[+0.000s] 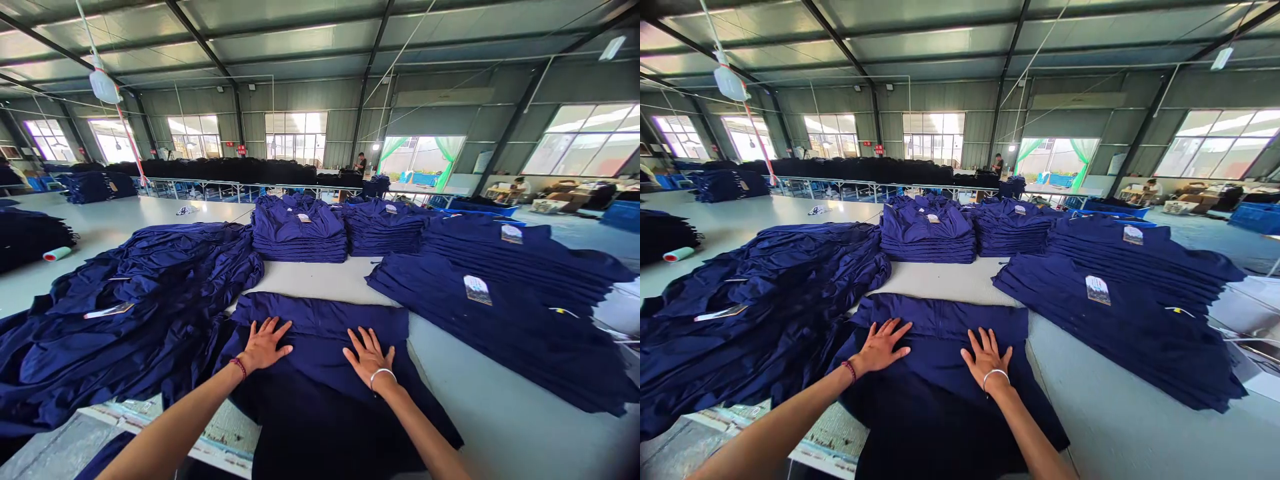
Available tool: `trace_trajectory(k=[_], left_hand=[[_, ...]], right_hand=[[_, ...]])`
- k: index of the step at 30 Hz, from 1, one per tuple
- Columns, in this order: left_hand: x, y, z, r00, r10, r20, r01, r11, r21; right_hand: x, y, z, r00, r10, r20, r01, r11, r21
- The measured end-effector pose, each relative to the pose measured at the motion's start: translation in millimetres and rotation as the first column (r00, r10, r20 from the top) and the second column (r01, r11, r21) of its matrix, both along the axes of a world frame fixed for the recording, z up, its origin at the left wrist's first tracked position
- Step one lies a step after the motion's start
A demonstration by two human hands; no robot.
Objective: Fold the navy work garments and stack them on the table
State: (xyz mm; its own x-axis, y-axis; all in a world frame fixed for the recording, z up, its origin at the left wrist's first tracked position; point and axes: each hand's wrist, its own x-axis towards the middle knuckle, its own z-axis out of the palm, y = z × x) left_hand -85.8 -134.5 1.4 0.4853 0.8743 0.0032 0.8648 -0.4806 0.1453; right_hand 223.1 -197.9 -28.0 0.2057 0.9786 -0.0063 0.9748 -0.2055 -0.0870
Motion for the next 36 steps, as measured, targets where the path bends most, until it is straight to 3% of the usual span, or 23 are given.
trace_trajectory(k=[3, 7, 13, 18, 22, 24, 26, 28, 31, 33, 36], left_hand=[[6, 2, -18.0, 0.999, 0.036, -0.002, -0.036, 0.999, -0.002], [15, 30, -30.3, 0.996, 0.080, 0.028, -0.082, 0.995, 0.055], [23, 80, -31.4, 0.994, 0.102, 0.031, -0.104, 0.992, 0.071], [27, 92, -26.7, 0.993, 0.119, 0.004, -0.119, 0.992, 0.052], [26, 78, -10.7, 0.995, 0.097, -0.009, -0.097, 0.995, 0.022], [23, 61, -0.6, 0.997, -0.005, 0.078, 0.002, 0.999, 0.046], [18, 39, 7.8, 0.960, -0.172, 0.220, 0.166, 0.985, 0.048], [10, 13, 12.5, 0.885, -0.310, 0.348, 0.345, 0.938, -0.040], [-5, -22, 12.0, 0.806, -0.409, 0.427, 0.531, 0.818, -0.220], [-15, -39, 9.7, 0.778, -0.436, 0.452, 0.584, 0.768, -0.263], [-27, -49, 10.6, 0.759, -0.402, 0.512, 0.597, 0.744, -0.301]], right_hand=[[-6, 8, -7.1, 1.000, -0.018, -0.021, 0.016, 0.998, -0.055], [-3, 39, -5.9, 1.000, -0.019, -0.010, 0.019, 0.999, -0.039], [3, 89, -0.4, 1.000, -0.016, -0.013, 0.015, 0.999, -0.039], [2, 103, 7.9, 1.000, -0.009, -0.021, 0.007, 0.998, -0.062], [-5, 83, 21.5, 0.996, 0.043, -0.074, -0.043, 0.999, -0.007], [-9, 59, 27.1, 0.973, 0.190, -0.134, -0.176, 0.979, 0.107], [-14, 29, 30.1, 0.894, 0.387, -0.227, -0.342, 0.915, 0.214], [-17, -2, 29.9, 0.787, 0.525, -0.325, -0.453, 0.848, 0.273], [-18, -41, 23.1, 0.681, 0.589, -0.435, -0.544, 0.805, 0.237], [-16, -57, 17.0, 0.658, 0.581, -0.480, -0.575, 0.798, 0.177], [-11, -66, 13.7, 0.658, 0.552, -0.513, -0.571, 0.809, 0.138]])
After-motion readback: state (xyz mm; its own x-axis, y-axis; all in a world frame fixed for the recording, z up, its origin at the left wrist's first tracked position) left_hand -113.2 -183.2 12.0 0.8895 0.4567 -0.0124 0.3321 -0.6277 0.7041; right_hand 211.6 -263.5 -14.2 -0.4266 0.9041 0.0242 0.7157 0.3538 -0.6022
